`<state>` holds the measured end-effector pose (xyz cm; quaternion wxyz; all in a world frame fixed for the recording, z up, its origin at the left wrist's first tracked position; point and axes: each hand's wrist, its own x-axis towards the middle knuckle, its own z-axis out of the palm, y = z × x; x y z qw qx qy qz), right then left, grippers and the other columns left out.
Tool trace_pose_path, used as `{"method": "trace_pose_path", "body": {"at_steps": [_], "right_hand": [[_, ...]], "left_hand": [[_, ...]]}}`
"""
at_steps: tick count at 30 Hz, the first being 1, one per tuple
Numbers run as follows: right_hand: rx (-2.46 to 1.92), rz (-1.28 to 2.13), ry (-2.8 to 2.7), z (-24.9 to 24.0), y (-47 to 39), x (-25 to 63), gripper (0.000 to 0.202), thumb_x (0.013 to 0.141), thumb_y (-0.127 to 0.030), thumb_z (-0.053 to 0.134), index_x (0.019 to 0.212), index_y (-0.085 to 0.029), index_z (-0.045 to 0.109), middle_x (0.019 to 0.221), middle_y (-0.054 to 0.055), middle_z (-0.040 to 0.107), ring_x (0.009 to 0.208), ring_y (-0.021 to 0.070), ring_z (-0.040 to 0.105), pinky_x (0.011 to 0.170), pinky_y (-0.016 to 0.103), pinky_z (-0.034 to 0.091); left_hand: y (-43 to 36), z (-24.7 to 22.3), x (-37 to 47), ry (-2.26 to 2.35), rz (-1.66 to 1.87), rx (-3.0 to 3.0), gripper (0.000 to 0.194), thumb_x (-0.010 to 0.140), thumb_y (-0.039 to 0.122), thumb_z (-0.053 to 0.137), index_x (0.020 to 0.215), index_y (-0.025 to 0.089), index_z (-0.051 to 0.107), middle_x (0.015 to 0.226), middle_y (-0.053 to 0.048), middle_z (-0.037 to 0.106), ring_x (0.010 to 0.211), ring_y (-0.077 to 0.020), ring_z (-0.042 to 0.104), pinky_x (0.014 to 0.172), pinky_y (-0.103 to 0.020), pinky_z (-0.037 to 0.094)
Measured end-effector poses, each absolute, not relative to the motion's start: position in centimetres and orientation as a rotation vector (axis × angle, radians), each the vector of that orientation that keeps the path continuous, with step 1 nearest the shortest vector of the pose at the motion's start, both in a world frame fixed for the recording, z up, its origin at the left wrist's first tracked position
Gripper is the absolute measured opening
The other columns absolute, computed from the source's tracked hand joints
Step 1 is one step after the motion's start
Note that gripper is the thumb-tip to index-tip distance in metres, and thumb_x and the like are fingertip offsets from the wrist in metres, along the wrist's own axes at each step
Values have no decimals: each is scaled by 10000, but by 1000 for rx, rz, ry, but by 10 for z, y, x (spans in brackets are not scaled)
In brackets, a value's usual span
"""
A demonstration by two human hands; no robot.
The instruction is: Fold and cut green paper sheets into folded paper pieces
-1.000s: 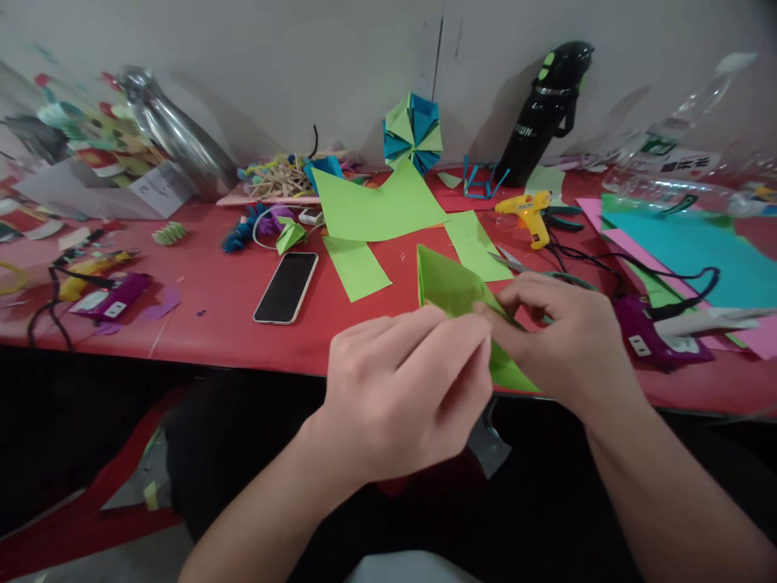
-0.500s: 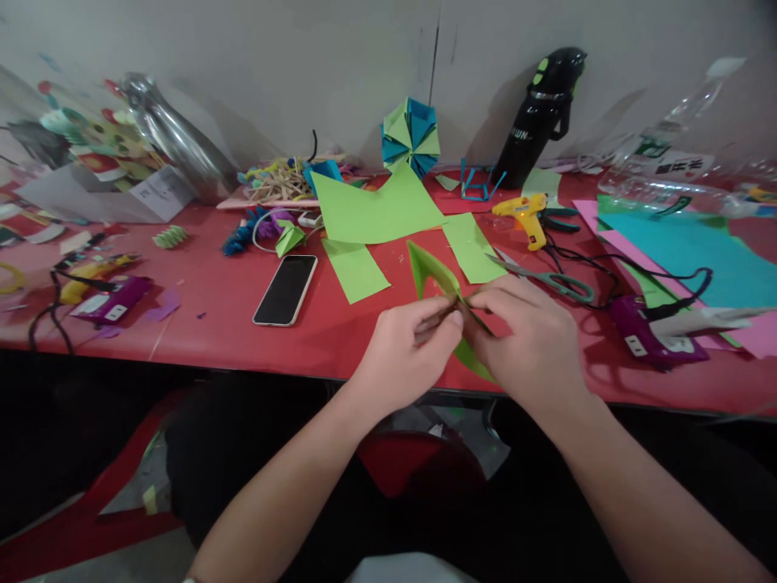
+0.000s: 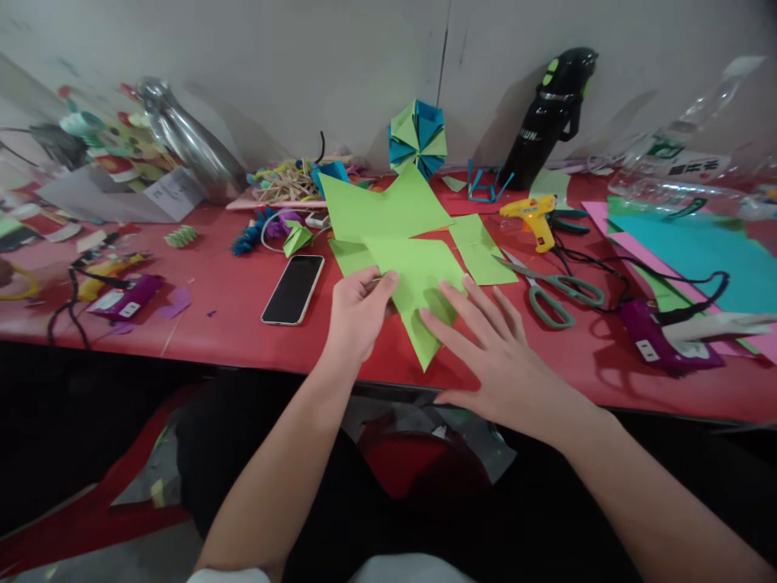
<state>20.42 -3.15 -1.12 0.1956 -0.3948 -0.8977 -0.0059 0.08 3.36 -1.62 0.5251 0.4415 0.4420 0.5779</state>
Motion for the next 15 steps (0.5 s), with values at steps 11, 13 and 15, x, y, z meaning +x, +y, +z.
{"method": "trace_pose_path", "body": {"at_steps": [11,13,15], "right_hand": [[-984,113,-2362,-25,-7,222,602,892,-268,735,1453,-322,525,1547,84,520,1498,318,367,1159,587,370],[-1001,285,-2260,-24,-5,227,630,866,-316,769,1451,-327,535,1558,84,504,1487,309,389,1168,571,384],[-1027,535,-2056,-23,-3,231,689,829,-370,805,1459,-328,530,1550,95,513,1437,309,467,1142,552,439]], "left_hand": [[40,-30,-1,1033,1095,897,221,726,328,837,806,153,728,773,-61,745,688,-181,716,692,-313,590],[43,-34,-4,1013,1116,883,242,731,345,840,816,151,725,779,-64,747,699,-188,721,716,-331,598],[43,-35,-6,978,1183,925,254,758,364,829,855,152,728,808,-60,756,725,-178,723,745,-319,597]]}}
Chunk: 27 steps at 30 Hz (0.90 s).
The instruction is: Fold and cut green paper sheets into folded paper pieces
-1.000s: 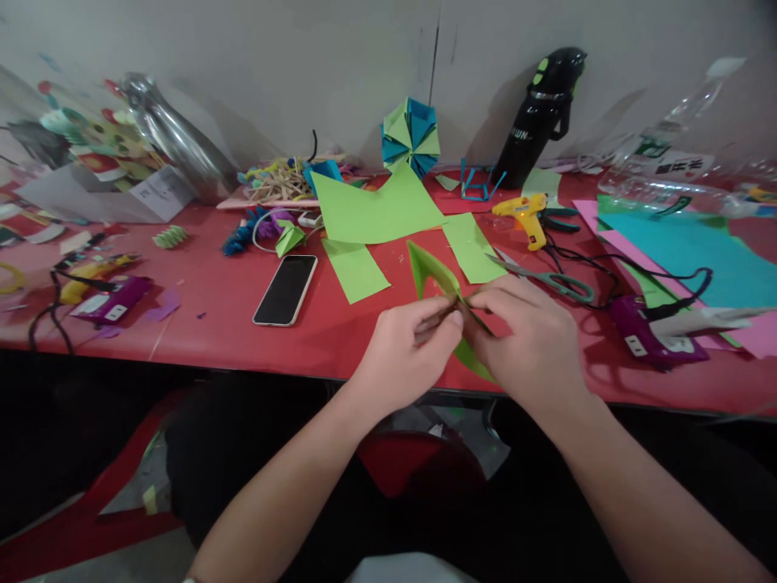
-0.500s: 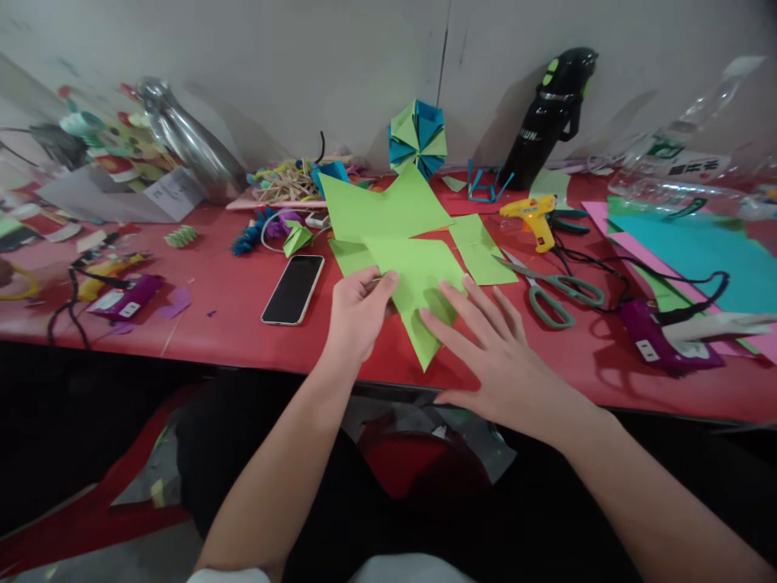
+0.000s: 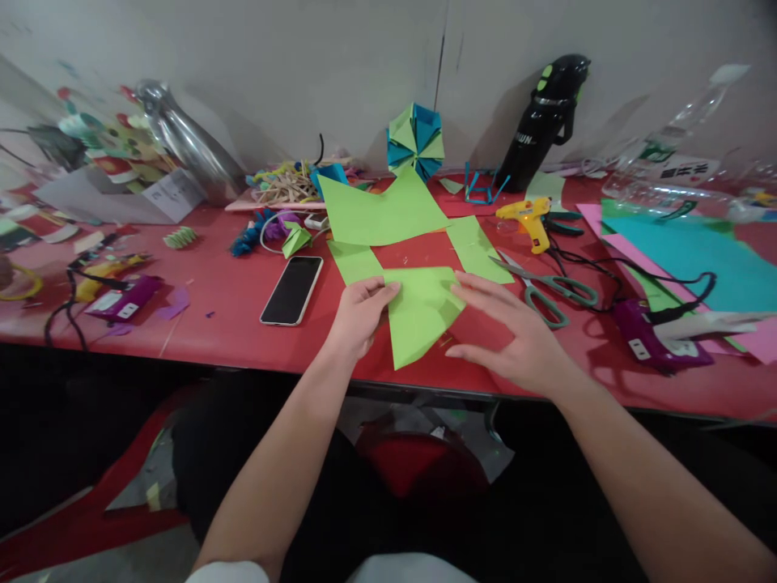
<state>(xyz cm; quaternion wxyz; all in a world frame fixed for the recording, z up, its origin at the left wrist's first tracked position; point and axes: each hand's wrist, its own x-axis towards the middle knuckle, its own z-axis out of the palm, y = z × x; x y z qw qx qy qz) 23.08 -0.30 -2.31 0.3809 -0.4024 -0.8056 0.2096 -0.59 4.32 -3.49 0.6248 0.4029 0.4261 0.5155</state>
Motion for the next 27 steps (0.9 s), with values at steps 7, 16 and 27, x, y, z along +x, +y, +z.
{"method": "trace_pose_path", "body": {"at_steps": [7,16,27], "right_hand": [[-1126,1146,-1288,-33,4,219,401,840,-455,774,1160,-216,736,1217,123,749,1080,250,725,917,424,613],[-1410,896,-1406,-24,1,216,316,830,-525,741,836,-214,799,796,40,756,748,205,680,691,328,544],[-1354,693,-1491,-25,-2,213,283,880,-478,702,769,-219,715,683,-2,672,643,159,618,609,285,483]], "left_hand": [[36,-28,-6,872,1323,1079,229,847,366,776,987,191,732,889,-41,773,773,-136,711,727,-235,573],[35,-35,-4,863,1383,1201,189,870,373,760,912,192,724,716,-11,677,727,-151,667,664,-251,528],[34,-31,0,867,1470,1200,163,866,354,769,914,202,734,758,-9,683,709,-131,648,677,-244,535]]}}
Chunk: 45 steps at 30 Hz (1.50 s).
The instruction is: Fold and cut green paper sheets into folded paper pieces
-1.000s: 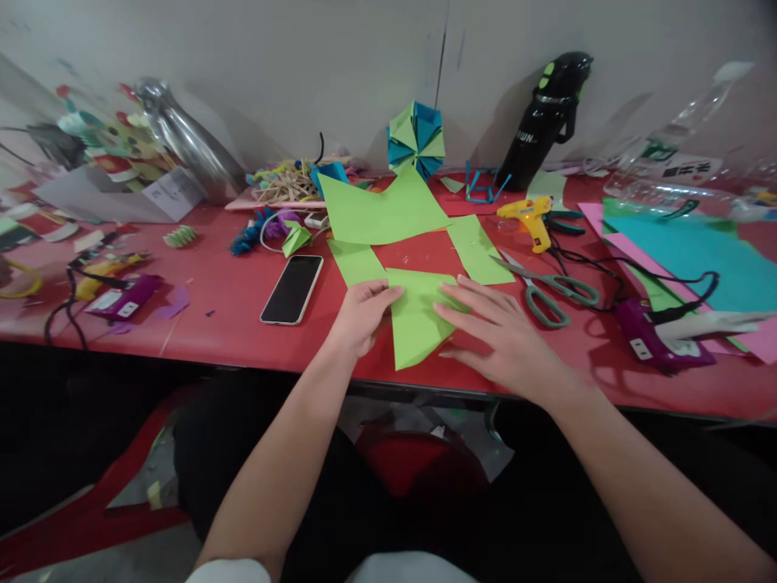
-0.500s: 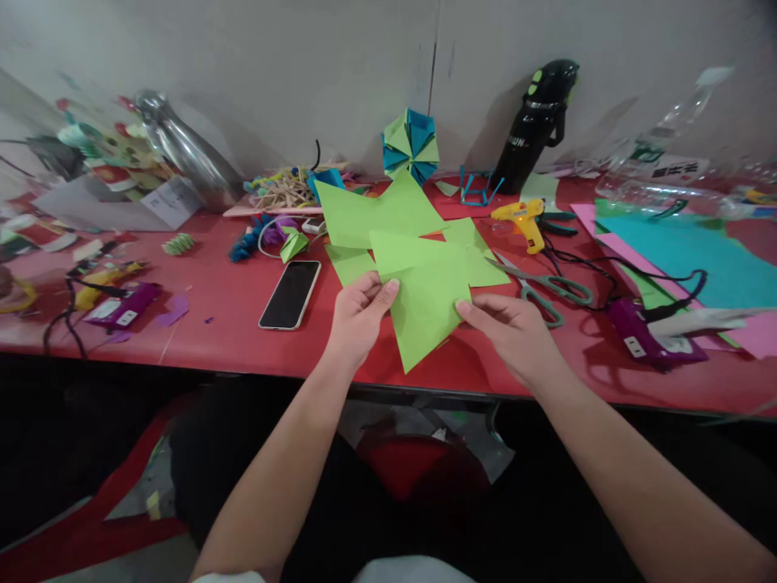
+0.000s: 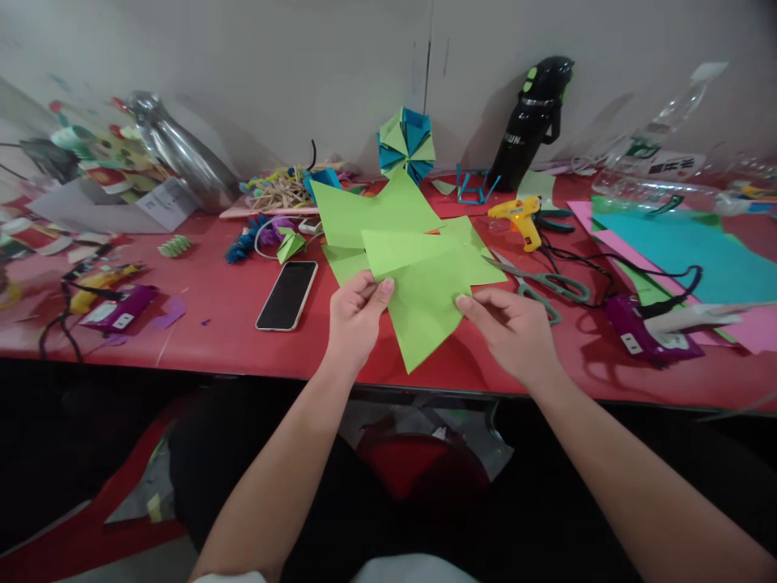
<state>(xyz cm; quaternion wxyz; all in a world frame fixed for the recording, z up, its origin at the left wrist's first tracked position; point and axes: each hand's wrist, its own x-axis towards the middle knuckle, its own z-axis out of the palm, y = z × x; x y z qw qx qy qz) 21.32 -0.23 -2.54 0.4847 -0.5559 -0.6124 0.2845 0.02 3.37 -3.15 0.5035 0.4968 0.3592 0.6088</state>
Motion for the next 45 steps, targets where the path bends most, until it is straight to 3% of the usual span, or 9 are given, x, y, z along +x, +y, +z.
{"method": "trace_pose_path", "body": {"at_steps": [5,11,20,23,26,34,40,42,45], "right_hand": [[-1160,760,-1579,-23,-5,209,198,894,-423,704,904,-226,696,908,12,710,842,171,667,787,287,514],[-1294,664,-1589,-16,-7,206,436,916,-429,670,585,-203,498,580,-42,461,579,109,479,580,258,411],[-1113,1071,-1411,-21,-3,204,237,859,-458,739,938,-235,726,850,23,707,827,189,672,718,303,538],[-1232,1067,-1401,-26,-2,203,337,850,-496,740,699,-207,654,671,3,645,636,151,609,572,277,493],[-1281,1056,-1310,-31,0,203,365,824,-522,760,694,-199,649,621,-3,648,555,136,582,520,273,484],[-1008,1458,-1195,-33,2,200,392,778,-415,826,1101,-216,725,1087,74,775,989,211,724,942,401,581],[-1277,1361,-1251,-35,1,200,363,752,-490,824,868,-174,688,669,7,689,561,162,660,603,336,603],[-1250,1254,-1343,-34,0,203,382,794,-473,792,1011,-181,677,748,28,714,667,198,711,675,363,621],[-1135,946,-1684,-32,-3,209,589,864,-393,734,1397,-244,531,1273,122,682,1184,279,658,965,457,574]], "left_hand": [[33,-31,4,830,1506,1104,211,863,364,765,1002,211,729,948,-42,758,855,-162,705,738,-255,559],[33,-31,5,838,1537,1122,173,861,342,766,967,210,729,895,-31,759,827,-150,703,750,-252,559],[33,-32,8,845,1492,1052,200,858,370,768,956,205,712,913,-38,767,816,-163,724,686,-248,569],[31,-31,9,825,1500,1059,145,869,328,761,944,207,731,900,-32,773,822,-157,730,709,-249,585],[31,-30,10,856,1514,1059,143,853,330,775,882,196,731,860,-25,770,814,-155,730,744,-256,598],[31,-30,10,898,1501,1023,248,856,394,762,997,193,731,950,-60,777,841,-187,742,753,-305,607],[35,-30,4,1015,1590,1086,152,854,324,768,833,183,715,724,-5,696,706,-141,687,674,-256,565],[39,-32,-1,1051,1605,1070,149,852,302,766,801,180,698,686,8,674,681,-128,671,673,-246,560],[46,-36,-8,1061,1598,997,158,845,311,765,837,168,699,730,-7,698,677,-133,680,682,-263,573]]}}
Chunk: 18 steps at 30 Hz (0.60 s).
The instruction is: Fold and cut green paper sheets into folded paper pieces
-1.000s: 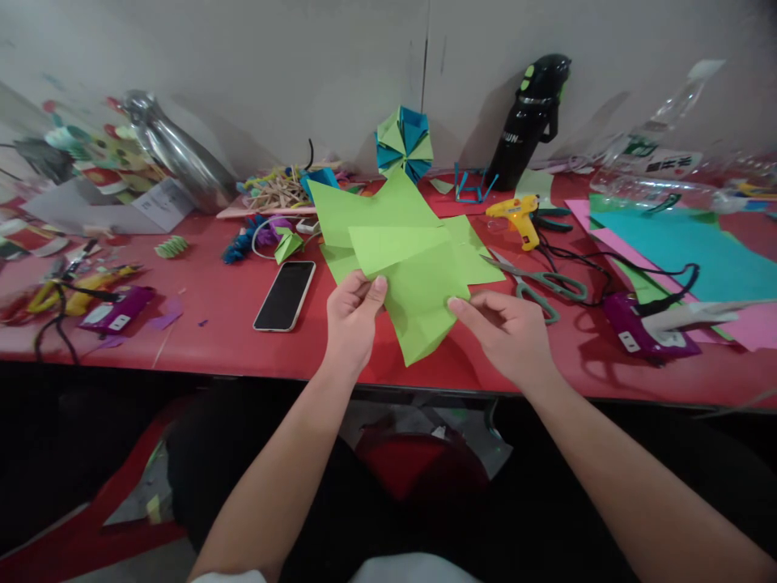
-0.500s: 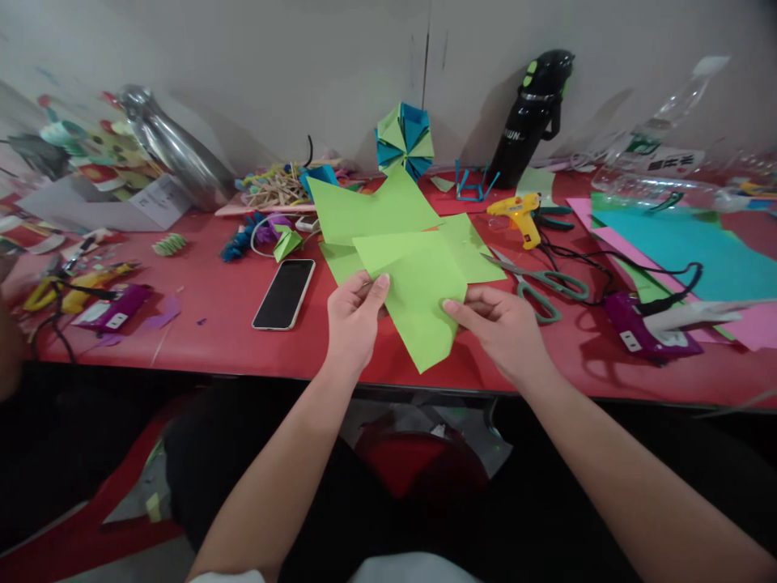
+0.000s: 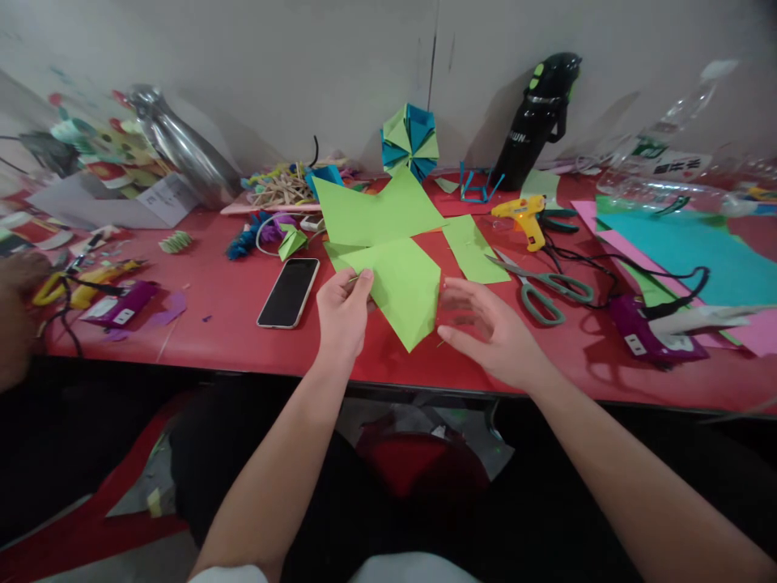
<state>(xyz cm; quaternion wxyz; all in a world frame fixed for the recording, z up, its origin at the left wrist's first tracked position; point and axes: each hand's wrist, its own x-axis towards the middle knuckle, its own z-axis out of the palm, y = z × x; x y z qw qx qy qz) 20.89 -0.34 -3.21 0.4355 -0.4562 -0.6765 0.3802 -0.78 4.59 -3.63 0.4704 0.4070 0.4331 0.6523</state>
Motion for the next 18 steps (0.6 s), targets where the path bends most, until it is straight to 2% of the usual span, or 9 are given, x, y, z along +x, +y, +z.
{"method": "trace_pose_path", "body": {"at_steps": [2,3,5,7,10,14,18], "right_hand": [[-1100,632,-1964,-32,-6,211,771,862,-356,745,1538,-316,377,1550,117,475,1432,313,449,1133,533,439],[-1090,468,-2082,-34,-7,210,826,858,-350,757,1566,-331,331,1609,113,395,1489,326,362,1179,560,370],[-1055,191,-2229,-37,-9,207,818,866,-351,756,1569,-320,338,1637,135,347,1528,348,278,1202,589,306],[-1022,30,-2269,-41,-9,203,703,905,-331,712,1535,-310,402,1612,148,396,1524,350,292,1187,585,325],[-995,-41,-2283,-42,-8,201,555,952,-293,641,1481,-340,478,1570,103,482,1501,328,355,1169,564,360],[-976,-87,-2314,-32,-6,209,479,968,-249,610,1436,-333,544,1586,61,470,1519,301,329,1171,545,366],[-915,-47,-2348,-25,-6,215,426,964,-158,578,1323,-377,644,1511,-21,562,1493,259,388,1190,536,352]], "left_hand": [[49,-39,-11,1055,1584,948,177,834,316,773,876,157,708,773,-25,717,682,-140,691,681,-276,581],[50,-39,-11,1055,1569,924,182,825,312,779,880,153,710,784,-32,721,685,-143,695,683,-280,583],[50,-40,-11,1060,1528,867,180,801,298,794,847,150,704,766,-34,716,685,-147,698,682,-284,586],[50,-41,-9,1058,1483,810,179,772,282,810,794,154,686,723,-25,701,679,-151,698,676,-284,586],[50,-43,-8,1026,1424,756,174,749,260,815,760,160,674,718,-28,706,680,-158,703,674,-285,589],[50,-46,-9,1008,1297,733,153,732,238,817,786,146,708,770,-64,737,656,-168,702,635,-295,588],[46,-45,-7,1022,1163,795,175,728,267,827,795,149,715,776,-68,743,642,-168,693,595,-282,570]]}}
